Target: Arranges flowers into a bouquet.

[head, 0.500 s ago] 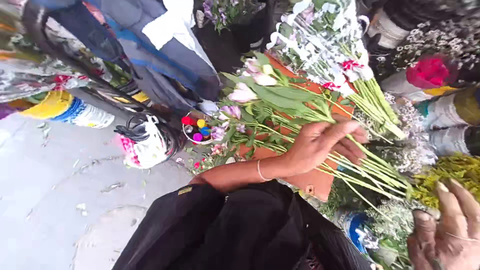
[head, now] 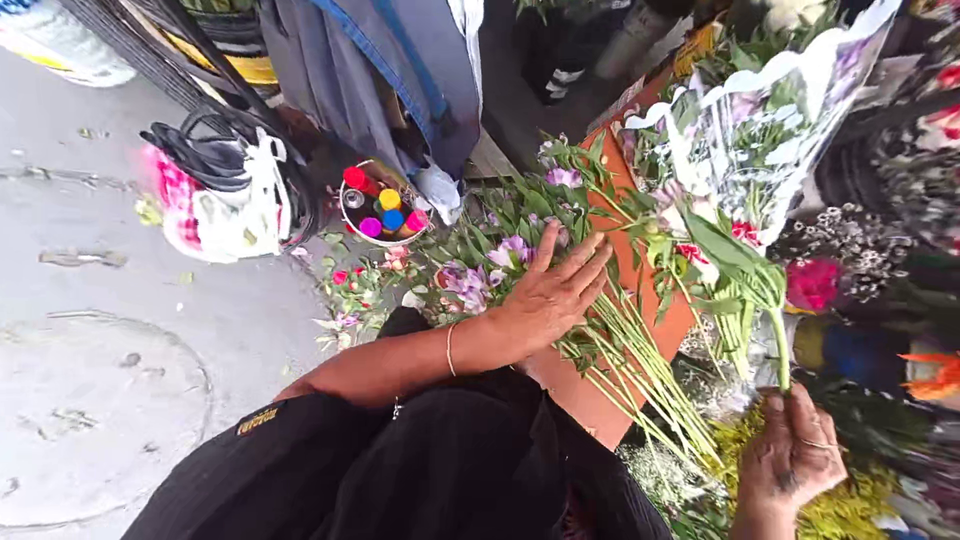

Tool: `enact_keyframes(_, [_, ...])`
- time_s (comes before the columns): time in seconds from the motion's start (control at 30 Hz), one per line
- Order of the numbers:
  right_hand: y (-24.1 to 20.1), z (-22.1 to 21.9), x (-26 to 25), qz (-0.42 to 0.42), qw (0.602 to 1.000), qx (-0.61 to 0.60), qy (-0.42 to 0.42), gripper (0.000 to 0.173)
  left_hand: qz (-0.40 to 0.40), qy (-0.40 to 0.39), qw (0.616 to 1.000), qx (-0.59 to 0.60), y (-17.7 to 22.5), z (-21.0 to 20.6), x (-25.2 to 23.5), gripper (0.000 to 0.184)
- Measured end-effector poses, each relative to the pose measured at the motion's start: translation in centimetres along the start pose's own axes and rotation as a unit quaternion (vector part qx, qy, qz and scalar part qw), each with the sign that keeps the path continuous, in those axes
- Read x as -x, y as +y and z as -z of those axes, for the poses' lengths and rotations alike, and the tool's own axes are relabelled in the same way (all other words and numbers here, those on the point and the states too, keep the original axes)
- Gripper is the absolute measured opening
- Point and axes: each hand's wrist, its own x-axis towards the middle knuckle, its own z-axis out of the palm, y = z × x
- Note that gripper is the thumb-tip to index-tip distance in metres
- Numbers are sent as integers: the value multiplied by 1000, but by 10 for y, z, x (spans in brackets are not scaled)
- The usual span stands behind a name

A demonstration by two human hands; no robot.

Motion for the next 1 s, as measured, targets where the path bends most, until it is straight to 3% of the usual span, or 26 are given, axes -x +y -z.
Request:
enact_keyframes(0.1, [-11, -35, -22, -12, 995, -93, -39, 29, 67, -57, 996, -29, -14, 5, -1, 73])
enact_keyframes(0.33, [19, -112, 25, -101, 955, -211, -180, 26, 46, 40, 995, -76, -33, -8, 33, 57])
enact_keyframes(0.43, [24, -120, 27, -106, 950, -230, -184, 25, 38, 63, 994, -78, -33, -6, 34, 51])
enact_keyframes(0.53, [24, -119, 21, -82, 960, -207, -170, 25, 1, 137, 988, -64, -32, 5, 23, 42])
enact_keyframes(0.6, [21, -118, 21, -69, 967, -186, -159, 23, -32, 157, 986, -51, -33, 14, 7, 45])
enact_keyframes(0.73, [15, -124, 29, -18, 983, -101, -153, 24, -24, 17, 998, -55, -46, 16, -31, 79])
enact_keyframes(0.8, [13, -124, 26, 14, 983, -56, -176, 25, 11, -55, 997, -46, -55, 12, -37, 83])
enact_keyframes(0.9, [16, -111, -1, 33, 976, -13, -214, 35, 40, -32, 997, -56, -59, 7, -27, 81])
enact_keyframes(1.0, [38, -110, -47, 17, 981, 13, -191, 39, 52, -13, 997, -62, -57, 9, -18, 80])
